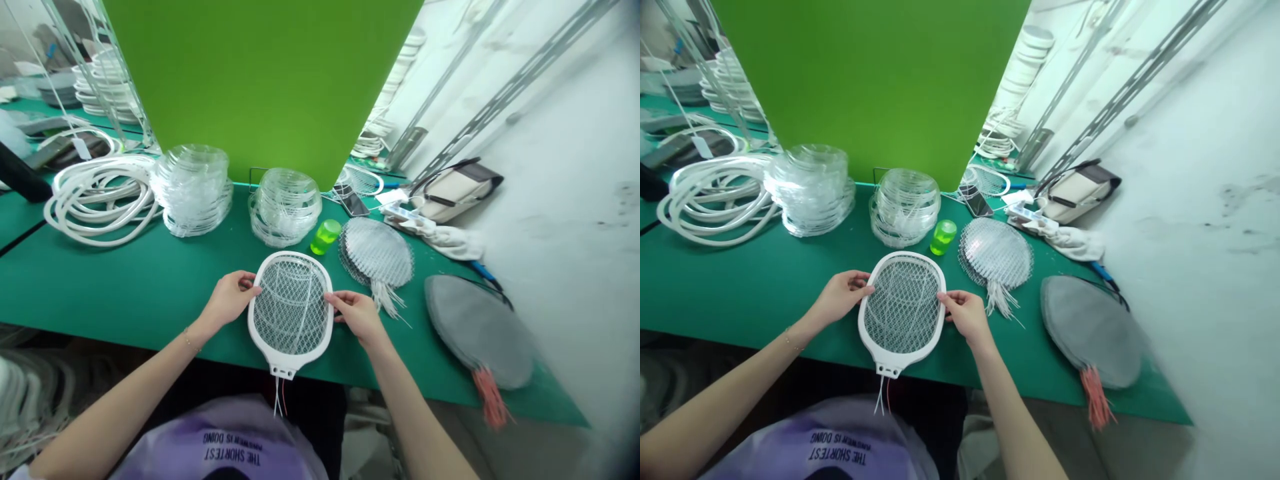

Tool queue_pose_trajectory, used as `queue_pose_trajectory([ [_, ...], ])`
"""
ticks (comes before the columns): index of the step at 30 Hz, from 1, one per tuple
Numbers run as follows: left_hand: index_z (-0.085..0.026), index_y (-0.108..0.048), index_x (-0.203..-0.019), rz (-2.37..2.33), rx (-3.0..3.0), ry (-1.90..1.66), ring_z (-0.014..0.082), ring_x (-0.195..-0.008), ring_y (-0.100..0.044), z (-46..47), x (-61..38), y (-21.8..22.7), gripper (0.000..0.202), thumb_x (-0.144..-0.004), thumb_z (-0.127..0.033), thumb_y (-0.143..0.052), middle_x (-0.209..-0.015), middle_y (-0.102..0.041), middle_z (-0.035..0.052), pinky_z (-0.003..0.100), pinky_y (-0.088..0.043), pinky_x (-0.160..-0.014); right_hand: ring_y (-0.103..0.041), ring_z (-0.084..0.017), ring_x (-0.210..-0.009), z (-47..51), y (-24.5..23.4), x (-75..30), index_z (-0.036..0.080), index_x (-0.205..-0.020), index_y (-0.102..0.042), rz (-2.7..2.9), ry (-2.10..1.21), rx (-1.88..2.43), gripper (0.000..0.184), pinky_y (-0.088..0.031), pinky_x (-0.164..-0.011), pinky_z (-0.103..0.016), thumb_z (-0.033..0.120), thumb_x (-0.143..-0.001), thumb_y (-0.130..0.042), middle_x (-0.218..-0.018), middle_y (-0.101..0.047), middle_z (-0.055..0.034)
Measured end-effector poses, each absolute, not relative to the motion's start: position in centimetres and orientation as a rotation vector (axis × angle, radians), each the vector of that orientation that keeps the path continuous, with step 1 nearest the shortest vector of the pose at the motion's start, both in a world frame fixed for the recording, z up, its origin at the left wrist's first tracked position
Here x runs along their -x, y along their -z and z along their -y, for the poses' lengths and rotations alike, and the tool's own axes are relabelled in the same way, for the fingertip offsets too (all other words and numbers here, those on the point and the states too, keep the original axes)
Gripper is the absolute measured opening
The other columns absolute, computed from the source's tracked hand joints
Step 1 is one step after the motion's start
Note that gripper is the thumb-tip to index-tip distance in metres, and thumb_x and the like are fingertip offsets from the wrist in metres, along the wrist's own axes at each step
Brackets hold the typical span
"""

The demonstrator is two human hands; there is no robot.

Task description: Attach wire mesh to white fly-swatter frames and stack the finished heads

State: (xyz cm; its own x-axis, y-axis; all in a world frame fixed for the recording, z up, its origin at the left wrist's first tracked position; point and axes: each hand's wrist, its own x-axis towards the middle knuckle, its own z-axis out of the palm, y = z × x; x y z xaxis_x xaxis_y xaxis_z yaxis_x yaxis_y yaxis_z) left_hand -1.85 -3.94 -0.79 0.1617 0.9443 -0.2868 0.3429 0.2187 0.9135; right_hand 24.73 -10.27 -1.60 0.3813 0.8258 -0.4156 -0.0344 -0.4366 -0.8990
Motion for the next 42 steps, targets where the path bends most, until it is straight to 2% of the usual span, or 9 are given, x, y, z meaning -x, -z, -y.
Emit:
queue_pose_trajectory([
  [7,-0.015,-0.073,-0.098,-1.437,-1.606,-0.660,0.0223,-0.076,-0.067,4.5,2.2,0.6,0.028,-0.079,-0.035,-0.071,-0.086,-0.070,0.0066,0.033,-0.053,-0.071,-0.062,-0.013,-0.052,10.8,2.0,-24.3,0.013,-0.070,-0.072,0.719,-1.154,1.746,0.040,-0.053,-0.044,-0.021,0.044,-0.053,-0.090,-0.061,-0.070,-0.0049],
  [10,-0.015,-0.068,-0.116,-1.468,-1.751,-0.733,0.0307,-0.113,-0.062,5.7,1.6,0.0,0.036,-0.085,-0.035,-0.066,-0.124,-0.062,0.0133,0.043,-0.048,-0.097,-0.062,-0.013,-0.052,10.6,2.2,-24.2,0.013,-0.070,-0.071,0.734,-1.136,1.755,0.039,-0.054,-0.045,-0.022,0.044,-0.055,-0.090,-0.060,-0.069,-0.0045],
  [13,-0.019,-0.053,-0.139,-1.255,-2.115,-0.669,0.0313,-0.145,-0.034,7.4,0.6,-0.4,0.047,-0.096,-0.038,-0.055,-0.154,-0.042,0.0119,0.049,-0.024,-0.119,-0.062,-0.014,-0.051,10.4,2.4,-24.1,0.013,-0.071,-0.070,0.752,-1.123,1.771,0.039,-0.054,-0.045,-0.024,0.045,-0.057,-0.088,-0.061,-0.069,-0.0050],
  [20,-0.022,-0.023,-0.159,-0.812,-2.595,-0.221,0.0294,-0.154,-0.014,8.7,-0.5,1.7,0.070,-0.101,-0.056,-0.043,-0.166,-0.023,0.0062,0.050,-0.015,-0.122,-0.067,-0.021,-0.062,10.7,2.5,-24.4,0.013,-0.077,-0.069,0.852,-1.064,1.877,0.042,-0.057,-0.055,-0.033,0.052,-0.066,-0.080,-0.072,-0.072,-0.0104],
  [23,-0.024,-0.024,-0.159,-0.820,-2.646,-0.216,0.0299,-0.154,-0.015,8.6,-0.5,2.4,0.070,-0.101,-0.058,-0.042,-0.166,-0.022,0.0042,0.050,-0.017,-0.122,-0.069,-0.032,-0.091,11.5,1.6,-24.3,0.011,-0.099,-0.071,0.930,-0.865,1.990,0.051,-0.059,-0.073,-0.043,0.054,-0.071,-0.076,-0.101,-0.072,-0.0186],
  [26,-0.026,-0.025,-0.159,-0.851,-2.690,-0.272,0.0296,-0.153,-0.016,8.7,-0.5,2.8,0.068,-0.101,-0.058,-0.041,-0.165,-0.024,0.0027,0.048,-0.019,-0.122,-0.049,-0.038,-0.132,13.0,1.1,-22.5,0.010,-0.139,-0.052,1.253,-0.360,2.089,0.069,-0.049,-0.100,-0.053,0.058,-0.089,-0.057,-0.141,-0.053,-0.0234],
  [29,-0.025,-0.024,-0.159,-0.867,-2.719,-0.299,0.0290,-0.153,-0.018,8.9,-0.6,3.0,0.066,-0.102,-0.055,-0.040,-0.165,-0.025,0.0017,0.046,-0.020,-0.122,-0.021,-0.033,-0.151,14.8,2.3,-19.6,0.014,-0.159,-0.020,1.812,-0.079,1.939,0.073,-0.031,-0.116,-0.058,0.055,-0.100,-0.036,-0.162,-0.028,-0.0173],
  [35,-0.024,-0.023,-0.159,-0.879,-2.721,-0.269,0.0291,-0.153,-0.017,8.8,-0.7,2.9,0.065,-0.102,-0.049,-0.042,-0.166,-0.022,0.0003,0.047,-0.023,-0.121,-0.002,-0.030,-0.154,15.3,4.9,-17.6,0.024,-0.159,0.013,2.056,-0.065,1.957,0.071,-0.024,-0.118,-0.060,0.048,-0.104,-0.027,-0.168,-0.007,-0.0080],
  [42,-0.023,-0.023,-0.159,-0.848,-2.716,-0.270,0.0300,-0.153,-0.015,8.9,-0.6,3.0,0.069,-0.102,-0.058,-0.040,-0.165,-0.024,0.0027,0.048,-0.023,-0.121,0.002,-0.028,-0.154,9.5,4.6,-20.7,0.021,-0.155,0.021,1.872,-0.113,2.068,0.068,-0.015,-0.120,-0.063,0.050,-0.105,-0.014,-0.167,0.002,-0.0091],
])
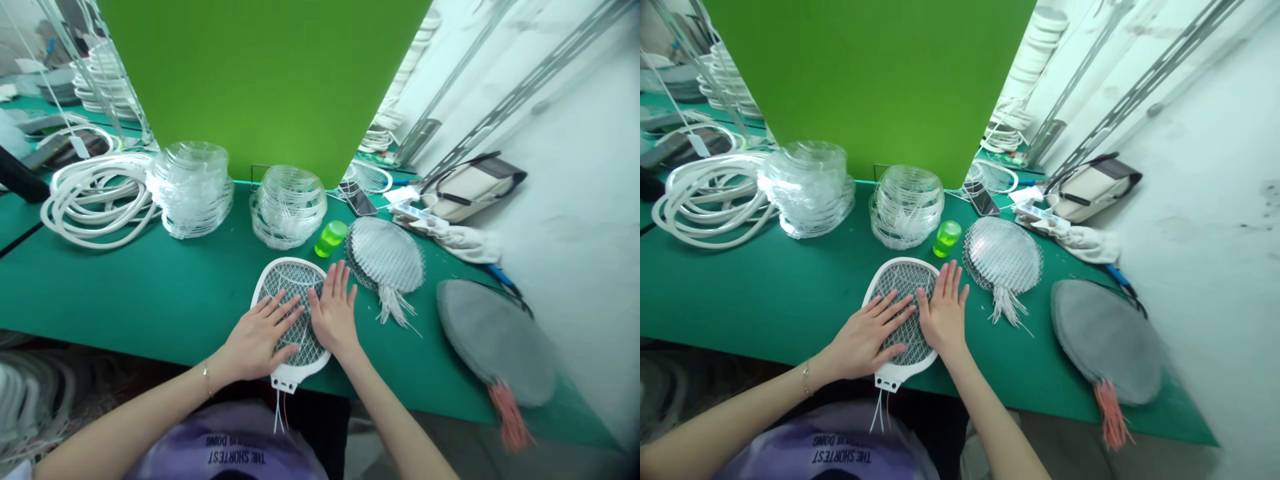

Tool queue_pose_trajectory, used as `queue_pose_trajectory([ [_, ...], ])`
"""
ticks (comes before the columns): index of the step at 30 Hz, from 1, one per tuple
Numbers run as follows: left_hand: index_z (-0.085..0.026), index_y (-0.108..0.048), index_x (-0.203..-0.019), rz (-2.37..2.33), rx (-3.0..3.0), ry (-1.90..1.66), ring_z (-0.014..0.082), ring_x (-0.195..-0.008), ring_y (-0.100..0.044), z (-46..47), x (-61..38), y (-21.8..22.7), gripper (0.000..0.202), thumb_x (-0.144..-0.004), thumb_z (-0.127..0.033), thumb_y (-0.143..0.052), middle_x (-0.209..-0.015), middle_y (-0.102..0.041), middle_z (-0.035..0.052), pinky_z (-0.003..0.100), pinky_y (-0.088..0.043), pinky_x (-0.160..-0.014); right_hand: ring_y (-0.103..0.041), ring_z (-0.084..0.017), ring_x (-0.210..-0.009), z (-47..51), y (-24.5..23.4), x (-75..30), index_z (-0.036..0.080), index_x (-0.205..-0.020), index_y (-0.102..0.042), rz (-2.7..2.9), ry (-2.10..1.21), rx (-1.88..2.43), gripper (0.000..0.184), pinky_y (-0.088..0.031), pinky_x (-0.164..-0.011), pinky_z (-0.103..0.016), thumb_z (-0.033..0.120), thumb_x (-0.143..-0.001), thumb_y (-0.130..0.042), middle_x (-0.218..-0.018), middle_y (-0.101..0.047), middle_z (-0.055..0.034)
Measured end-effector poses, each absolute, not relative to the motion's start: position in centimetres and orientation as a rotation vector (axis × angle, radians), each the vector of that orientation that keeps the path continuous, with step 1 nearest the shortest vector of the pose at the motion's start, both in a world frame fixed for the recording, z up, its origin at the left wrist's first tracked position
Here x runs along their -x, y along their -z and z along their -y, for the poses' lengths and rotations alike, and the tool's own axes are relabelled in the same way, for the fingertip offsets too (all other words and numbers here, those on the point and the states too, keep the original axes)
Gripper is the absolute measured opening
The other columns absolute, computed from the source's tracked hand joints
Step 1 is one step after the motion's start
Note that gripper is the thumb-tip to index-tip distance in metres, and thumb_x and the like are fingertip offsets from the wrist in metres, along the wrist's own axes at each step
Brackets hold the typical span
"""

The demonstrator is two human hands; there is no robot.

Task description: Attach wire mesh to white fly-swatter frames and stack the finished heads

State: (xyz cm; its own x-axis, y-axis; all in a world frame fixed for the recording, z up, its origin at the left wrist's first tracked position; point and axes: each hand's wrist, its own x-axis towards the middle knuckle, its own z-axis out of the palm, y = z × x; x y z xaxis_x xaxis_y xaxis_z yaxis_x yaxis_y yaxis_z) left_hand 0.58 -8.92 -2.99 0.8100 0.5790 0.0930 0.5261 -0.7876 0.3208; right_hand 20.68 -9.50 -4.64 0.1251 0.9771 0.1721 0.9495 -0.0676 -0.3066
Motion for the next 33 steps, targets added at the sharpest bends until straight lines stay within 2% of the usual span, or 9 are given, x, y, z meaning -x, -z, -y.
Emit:
queue_pose_trajectory([
  [3,-0.022,-0.024,-0.159,-0.863,-2.645,-0.305,0.0252,-0.153,-0.019,8.7,-0.4,2.4,0.064,-0.105,-0.055,-0.032,-0.163,-0.030,0.0029,0.044,-0.026,-0.121,-0.002,-0.025,-0.154,8.7,5.2,-20.9,0.018,-0.159,0.007,1.898,-0.210,2.091,0.068,-0.014,-0.121,-0.059,0.053,-0.104,-0.014,-0.167,-0.005,-0.0086],
  [7,-0.020,-0.040,-0.152,-1.058,-2.553,-0.462,0.0211,-0.150,-0.028,6.1,-1.0,1.6,0.055,-0.107,-0.049,-0.024,-0.161,-0.036,0.0053,0.040,-0.027,-0.121,-0.009,-0.024,-0.154,8.9,5.3,-20.7,0.013,-0.160,-0.014,1.940,-0.309,2.110,0.073,-0.019,-0.122,-0.053,0.059,-0.103,-0.015,-0.166,-0.016,-0.0095],
  [12,-0.010,-0.020,-0.159,-1.038,-2.658,-0.384,0.0284,-0.154,-0.010,2.4,-2.1,2.9,0.085,-0.099,-0.070,-0.028,-0.167,-0.015,0.0138,0.047,-0.018,-0.123,-0.023,-0.028,-0.151,8.6,4.5,-20.9,0.008,-0.156,-0.028,1.961,-0.269,2.091,0.079,-0.023,-0.120,-0.053,0.063,-0.100,-0.021,-0.162,-0.028,-0.0151],
  [15,-0.010,-0.016,-0.160,-1.001,-2.664,-0.315,0.0283,-0.154,-0.011,2.0,-2.3,3.5,0.100,-0.091,-0.081,-0.028,-0.166,-0.015,0.0140,0.045,-0.015,-0.124,-0.041,-0.033,-0.141,7.7,4.1,-21.3,0.005,-0.145,-0.045,2.015,-0.184,2.036,0.078,-0.024,-0.119,-0.055,0.066,-0.098,-0.028,-0.148,-0.050,-0.0212],
  [17,-0.011,-0.017,-0.160,-1.015,-2.651,-0.308,0.0298,-0.153,-0.017,2.0,-2.4,3.5,0.110,-0.084,-0.088,-0.031,-0.166,-0.018,0.0138,0.044,-0.017,-0.123,-0.043,-0.033,-0.139,7.1,4.0,-21.7,0.006,-0.137,-0.053,2.047,-0.134,1.971,0.074,-0.024,-0.119,-0.054,0.065,-0.098,-0.030,-0.142,-0.055,-0.0214],
  [22,-0.008,-0.027,-0.157,-1.015,-2.663,-0.269,0.0341,-0.148,-0.031,1.0,-3.4,2.7,0.113,-0.080,-0.091,-0.031,-0.160,-0.034,0.0177,0.046,-0.012,-0.123,-0.017,-0.027,-0.153,6.3,4.0,-22.3,0.011,-0.155,-0.029,2.233,-0.291,1.841,0.074,-0.020,-0.121,-0.053,0.061,-0.100,-0.029,-0.164,-0.025,-0.0136],
  [26,-0.009,-0.024,-0.158,-0.874,-2.682,-0.252,0.0291,-0.153,-0.017,0.0,-3.7,2.3,0.110,-0.083,-0.089,-0.029,-0.165,-0.022,0.0132,0.042,-0.006,-0.124,-0.024,-0.026,-0.151,5.6,4.1,-22.8,0.015,-0.155,-0.031,2.219,-0.449,1.813,0.078,-0.018,-0.122,-0.054,0.067,-0.096,-0.035,-0.161,-0.032,-0.0100],
  [29,-0.013,-0.023,-0.159,-0.846,-2.656,-0.237,0.0262,-0.153,-0.017,-0.2,-3.5,2.4,0.100,-0.089,-0.084,-0.024,-0.165,-0.022,0.0099,0.042,-0.009,-0.124,-0.024,-0.024,-0.151,5.1,4.2,-23.4,0.019,-0.152,-0.038,2.119,-0.530,1.743,0.066,-0.017,-0.122,-0.056,0.060,-0.101,-0.027,-0.159,-0.037,-0.0082],
  [33,-0.015,-0.023,-0.159,-0.884,-2.667,-0.245,0.0254,-0.153,-0.018,-0.2,-3.6,2.7,0.090,-0.094,-0.078,-0.023,-0.165,-0.023,0.0098,0.043,-0.009,-0.123,-0.017,-0.022,-0.153,6.5,4.0,-23.0,0.021,-0.156,-0.031,2.030,-0.411,1.782,0.061,-0.017,-0.122,-0.055,0.050,-0.104,-0.017,-0.161,-0.033,-0.0072],
])
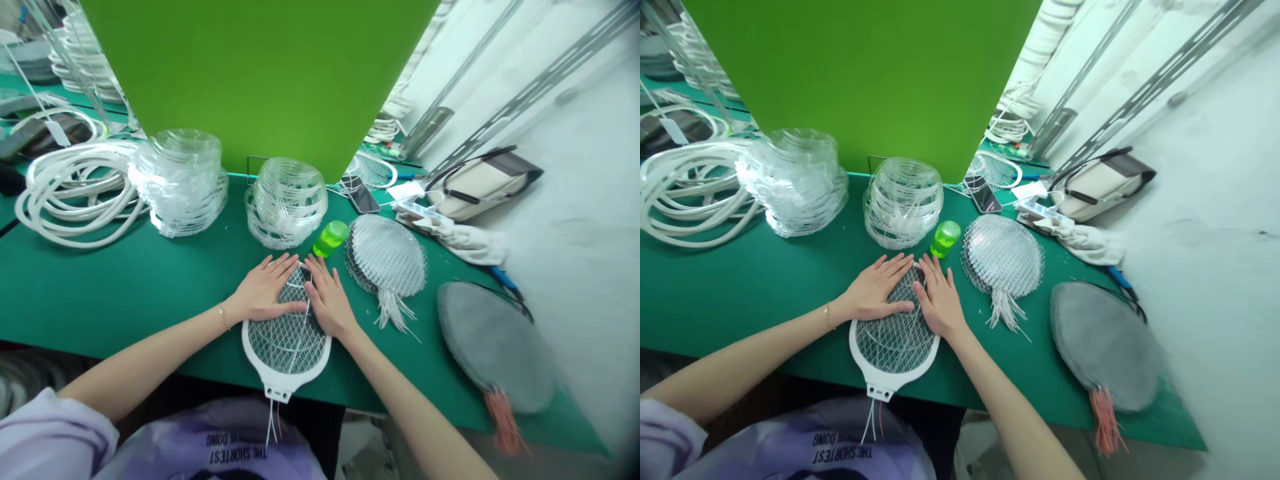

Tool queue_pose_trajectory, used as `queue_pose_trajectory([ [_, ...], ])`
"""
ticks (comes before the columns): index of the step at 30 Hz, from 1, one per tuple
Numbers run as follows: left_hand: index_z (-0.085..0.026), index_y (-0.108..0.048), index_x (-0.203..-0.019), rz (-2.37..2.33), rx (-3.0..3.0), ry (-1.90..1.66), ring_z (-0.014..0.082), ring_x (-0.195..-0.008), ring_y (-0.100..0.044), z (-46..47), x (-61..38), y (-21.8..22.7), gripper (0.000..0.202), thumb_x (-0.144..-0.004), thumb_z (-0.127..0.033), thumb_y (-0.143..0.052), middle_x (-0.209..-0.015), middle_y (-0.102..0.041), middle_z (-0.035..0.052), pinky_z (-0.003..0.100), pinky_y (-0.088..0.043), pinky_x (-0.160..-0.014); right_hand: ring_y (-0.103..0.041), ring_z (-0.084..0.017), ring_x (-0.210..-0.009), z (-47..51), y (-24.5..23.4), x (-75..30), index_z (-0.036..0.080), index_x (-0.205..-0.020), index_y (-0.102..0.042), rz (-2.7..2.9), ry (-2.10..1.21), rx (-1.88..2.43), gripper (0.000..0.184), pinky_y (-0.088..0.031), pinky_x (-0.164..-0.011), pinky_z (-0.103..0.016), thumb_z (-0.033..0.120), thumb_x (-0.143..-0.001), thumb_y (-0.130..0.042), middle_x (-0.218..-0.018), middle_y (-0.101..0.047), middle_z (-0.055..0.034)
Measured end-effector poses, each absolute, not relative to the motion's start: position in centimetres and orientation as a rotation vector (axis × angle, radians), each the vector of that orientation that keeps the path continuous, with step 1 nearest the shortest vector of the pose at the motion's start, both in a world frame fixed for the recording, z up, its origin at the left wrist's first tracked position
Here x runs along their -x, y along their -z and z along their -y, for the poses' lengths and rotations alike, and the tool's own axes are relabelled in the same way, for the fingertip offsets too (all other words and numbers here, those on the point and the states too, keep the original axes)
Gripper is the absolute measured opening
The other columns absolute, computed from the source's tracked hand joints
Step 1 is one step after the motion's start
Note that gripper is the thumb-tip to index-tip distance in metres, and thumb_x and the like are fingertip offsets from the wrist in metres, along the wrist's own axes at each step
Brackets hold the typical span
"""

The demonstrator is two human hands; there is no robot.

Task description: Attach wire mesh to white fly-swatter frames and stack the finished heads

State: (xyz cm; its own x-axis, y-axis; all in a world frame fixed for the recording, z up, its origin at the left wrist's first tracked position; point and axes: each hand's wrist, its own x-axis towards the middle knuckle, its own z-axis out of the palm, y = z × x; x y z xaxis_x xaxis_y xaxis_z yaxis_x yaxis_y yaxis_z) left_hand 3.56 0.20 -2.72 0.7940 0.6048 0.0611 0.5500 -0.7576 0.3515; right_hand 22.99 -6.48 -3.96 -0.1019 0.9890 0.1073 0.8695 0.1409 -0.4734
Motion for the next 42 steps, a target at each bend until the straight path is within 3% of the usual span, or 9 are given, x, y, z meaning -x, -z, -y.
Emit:
queue_pose_trajectory([
  [5,-0.011,-0.025,-0.158,-0.907,-2.706,-0.268,0.0291,-0.153,-0.018,-0.1,-3.9,2.3,0.086,-0.097,-0.072,-0.028,-0.164,-0.023,0.0141,0.048,-0.013,-0.123,-0.006,-0.027,-0.154,10.1,4.7,-20.3,0.017,-0.160,0.002,1.852,-0.212,2.090,0.067,-0.017,-0.119,-0.060,0.049,-0.105,-0.016,-0.167,-0.014,-0.0116],
  [9,-0.012,-0.026,-0.158,-0.905,-2.765,-0.345,0.0263,-0.155,-0.008,3.7,-3.3,1.8,0.062,-0.106,-0.045,-0.026,-0.166,-0.018,0.0103,0.046,-0.010,-0.124,0.000,-0.027,-0.154,10.6,5.4,-19.8,0.021,-0.158,0.013,1.822,-0.236,2.117,0.064,-0.015,-0.119,-0.063,0.047,-0.105,-0.012,-0.167,-0.006,-0.0089],
  [12,-0.013,-0.021,-0.159,-0.977,-2.739,-0.348,0.0266,-0.154,-0.011,7.8,-2.6,2.3,0.062,-0.106,-0.043,-0.029,-0.166,-0.021,0.0103,0.046,-0.018,-0.122,0.005,-0.028,-0.154,10.6,4.9,-19.8,0.020,-0.156,0.019,1.795,-0.216,2.125,0.066,-0.014,-0.119,-0.064,0.047,-0.105,-0.013,-0.168,-0.003,-0.0101],
  [18,-0.020,-0.023,-0.159,-0.995,-2.718,-0.272,0.0300,-0.154,-0.010,10.2,-2.3,3.5,0.061,-0.102,-0.036,-0.039,-0.166,-0.018,0.0024,0.050,-0.017,-0.122,0.006,-0.030,-0.154,13.6,3.9,-16.9,0.018,-0.155,0.022,1.831,-0.039,2.047,0.070,-0.019,-0.119,-0.062,0.041,-0.105,-0.019,-0.168,0.005,-0.0105],
  [22,-0.019,-0.024,-0.159,-0.979,-2.723,-0.272,0.0313,-0.154,-0.012,9.9,-2.3,3.1,0.062,-0.100,-0.029,-0.040,-0.166,-0.019,0.0037,0.050,-0.019,-0.121,0.001,-0.030,-0.154,15.0,4.9,-15.4,0.021,-0.155,0.023,1.860,-0.049,2.036,0.069,-0.020,-0.119,-0.062,0.040,-0.105,-0.021,-0.168,0.001,-0.0093],
  [25,-0.016,-0.027,-0.158,-0.952,-2.725,-0.289,0.0269,-0.153,-0.019,8.8,-1.8,2.5,0.058,-0.102,-0.027,-0.035,-0.164,-0.025,0.0055,0.044,-0.023,-0.121,-0.001,-0.029,-0.154,14.8,5.5,-15.6,0.022,-0.155,0.022,1.875,-0.047,2.035,0.068,-0.019,-0.119,-0.061,0.041,-0.106,-0.020,-0.168,-0.003,-0.0093],
  [34,-0.018,-0.029,-0.157,-0.947,-2.802,-0.249,0.0268,-0.153,-0.016,4.2,-1.0,3.9,0.057,-0.105,-0.039,-0.034,-0.165,-0.025,0.0083,0.047,-0.018,-0.123,0.001,-0.032,-0.154,14.3,3.3,-12.9,0.018,-0.157,0.016,2.010,-0.008,1.988,0.073,-0.011,-0.120,-0.062,0.049,-0.104,-0.023,-0.167,-0.007,-0.0096],
  [38,-0.020,-0.026,-0.158,-0.938,-2.808,-0.237,0.0268,-0.153,-0.018,4.2,-0.9,4.5,0.061,-0.103,-0.042,-0.039,-0.166,-0.023,0.0080,0.046,-0.019,-0.122,0.002,-0.031,-0.154,14.7,3.6,-10.0,0.012,-0.157,0.017,2.093,-0.087,1.877,0.081,-0.014,-0.121,-0.059,0.052,-0.102,-0.028,-0.167,-0.011,-0.0135],
  [42,-0.020,-0.028,-0.158,-0.940,-2.799,-0.251,0.0277,-0.153,-0.018,4.2,-0.9,4.5,0.061,-0.103,-0.044,-0.040,-0.166,-0.022,0.0079,0.047,-0.020,-0.122,0.005,-0.032,-0.154,14.8,3.7,-10.9,0.014,-0.156,0.021,2.029,-0.120,1.875,0.076,-0.014,-0.119,-0.063,0.051,-0.104,-0.020,-0.167,-0.002,-0.0150],
])
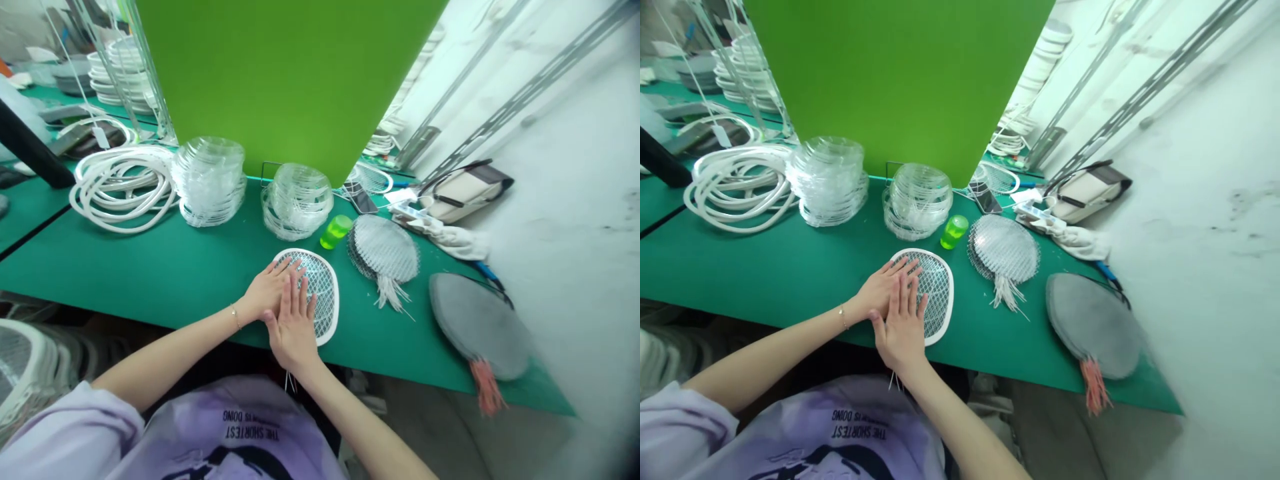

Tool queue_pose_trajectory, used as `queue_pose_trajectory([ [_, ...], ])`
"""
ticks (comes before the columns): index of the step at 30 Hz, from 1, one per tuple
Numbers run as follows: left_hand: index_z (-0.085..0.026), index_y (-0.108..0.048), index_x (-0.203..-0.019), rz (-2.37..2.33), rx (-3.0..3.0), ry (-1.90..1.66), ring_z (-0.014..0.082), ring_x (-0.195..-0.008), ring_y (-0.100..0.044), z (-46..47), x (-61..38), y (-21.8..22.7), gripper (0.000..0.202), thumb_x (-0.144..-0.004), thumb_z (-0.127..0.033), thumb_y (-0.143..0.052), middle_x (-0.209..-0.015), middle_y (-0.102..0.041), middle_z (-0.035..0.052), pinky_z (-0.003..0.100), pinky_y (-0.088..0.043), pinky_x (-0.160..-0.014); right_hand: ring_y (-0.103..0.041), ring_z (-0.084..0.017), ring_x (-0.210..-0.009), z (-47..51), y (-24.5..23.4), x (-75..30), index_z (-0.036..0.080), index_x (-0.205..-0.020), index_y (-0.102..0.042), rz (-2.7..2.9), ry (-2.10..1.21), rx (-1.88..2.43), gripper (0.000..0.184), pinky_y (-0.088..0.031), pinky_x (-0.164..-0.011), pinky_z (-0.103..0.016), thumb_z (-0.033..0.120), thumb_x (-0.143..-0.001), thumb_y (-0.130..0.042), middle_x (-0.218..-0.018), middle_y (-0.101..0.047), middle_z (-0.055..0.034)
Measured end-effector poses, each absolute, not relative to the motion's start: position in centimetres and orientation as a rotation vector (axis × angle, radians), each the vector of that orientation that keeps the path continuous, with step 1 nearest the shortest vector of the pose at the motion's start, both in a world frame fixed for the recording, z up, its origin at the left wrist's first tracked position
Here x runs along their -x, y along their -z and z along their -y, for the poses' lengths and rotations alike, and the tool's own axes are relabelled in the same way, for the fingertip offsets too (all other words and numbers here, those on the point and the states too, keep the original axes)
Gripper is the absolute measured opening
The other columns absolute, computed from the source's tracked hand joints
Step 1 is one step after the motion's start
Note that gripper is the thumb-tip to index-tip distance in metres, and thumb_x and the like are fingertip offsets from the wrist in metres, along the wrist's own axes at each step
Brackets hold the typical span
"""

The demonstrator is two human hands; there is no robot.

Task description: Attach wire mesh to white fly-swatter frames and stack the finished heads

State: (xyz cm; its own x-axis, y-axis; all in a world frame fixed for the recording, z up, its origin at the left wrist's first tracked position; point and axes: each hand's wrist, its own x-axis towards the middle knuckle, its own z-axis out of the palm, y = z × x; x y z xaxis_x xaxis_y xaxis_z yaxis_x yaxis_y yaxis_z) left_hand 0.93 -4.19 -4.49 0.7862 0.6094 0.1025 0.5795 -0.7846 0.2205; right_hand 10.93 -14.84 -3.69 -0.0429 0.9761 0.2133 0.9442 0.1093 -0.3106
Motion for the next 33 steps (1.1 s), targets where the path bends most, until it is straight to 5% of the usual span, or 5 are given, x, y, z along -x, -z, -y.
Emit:
queue_pose_trajectory([
  [12,-0.021,-0.030,-0.157,-0.938,-2.769,-0.301,0.0257,-0.152,-0.021,5.6,0.4,3.8,0.057,-0.106,-0.047,-0.030,-0.165,-0.025,0.0041,0.046,-0.022,-0.121,0.008,-0.030,-0.153,13.5,4.5,-18.4,0.023,-0.154,0.026,1.687,-0.100,2.050,0.065,-0.014,-0.116,-0.069,0.044,-0.105,-0.012,-0.167,0.010,-0.0117],
  [16,-0.018,-0.018,-0.160,-1.036,-2.733,-0.360,0.0281,-0.155,-0.008,6.7,1.2,3.5,0.069,-0.104,-0.056,-0.031,-0.167,-0.015,0.0074,0.047,-0.018,-0.123,0.004,-0.029,-0.154,12.5,5.1,-19.7,0.022,-0.155,0.023,1.822,-0.125,2.122,0.066,-0.017,-0.116,-0.068,0.043,-0.106,-0.017,-0.167,0.003,-0.0110],
  [21,-0.010,-0.008,-0.161,-1.094,-2.638,-0.392,0.0335,-0.154,-0.007,6.8,1.2,3.6,0.102,-0.091,-0.079,-0.037,-0.166,-0.010,0.0190,0.050,-0.020,-0.122,-0.019,-0.031,-0.152,12.2,4.3,-19.5,0.014,-0.160,-0.018,1.987,-0.297,2.082,0.070,-0.018,-0.120,-0.060,0.055,-0.103,-0.019,-0.164,-0.023,-0.0128],
  [25,-0.008,-0.022,-0.158,-1.098,-2.618,-0.339,0.0362,-0.150,-0.026,5.9,0.8,2.7,0.115,-0.080,-0.089,-0.040,-0.161,-0.029,0.0224,0.050,-0.021,-0.121,-0.056,-0.038,-0.127,8.3,1.1,-20.8,0.010,-0.129,-0.063,1.894,-0.146,2.086,0.071,-0.034,-0.111,-0.057,0.065,-0.096,-0.033,-0.129,-0.065,-0.0206],
  [33,-0.022,-0.015,-0.161,-0.932,-2.732,-0.302,0.0288,-0.154,-0.015,3.5,-1.1,2.4,0.090,-0.093,-0.079,-0.028,-0.167,-0.018,0.0061,0.044,-0.012,-0.123,-0.066,-0.033,-0.100,-3.5,-0.2,-25.0,0.015,-0.117,-0.060,1.551,0.035,1.962,0.053,-0.052,-0.081,-0.043,0.053,-0.080,-0.060,-0.116,-0.068,-0.0174],
])
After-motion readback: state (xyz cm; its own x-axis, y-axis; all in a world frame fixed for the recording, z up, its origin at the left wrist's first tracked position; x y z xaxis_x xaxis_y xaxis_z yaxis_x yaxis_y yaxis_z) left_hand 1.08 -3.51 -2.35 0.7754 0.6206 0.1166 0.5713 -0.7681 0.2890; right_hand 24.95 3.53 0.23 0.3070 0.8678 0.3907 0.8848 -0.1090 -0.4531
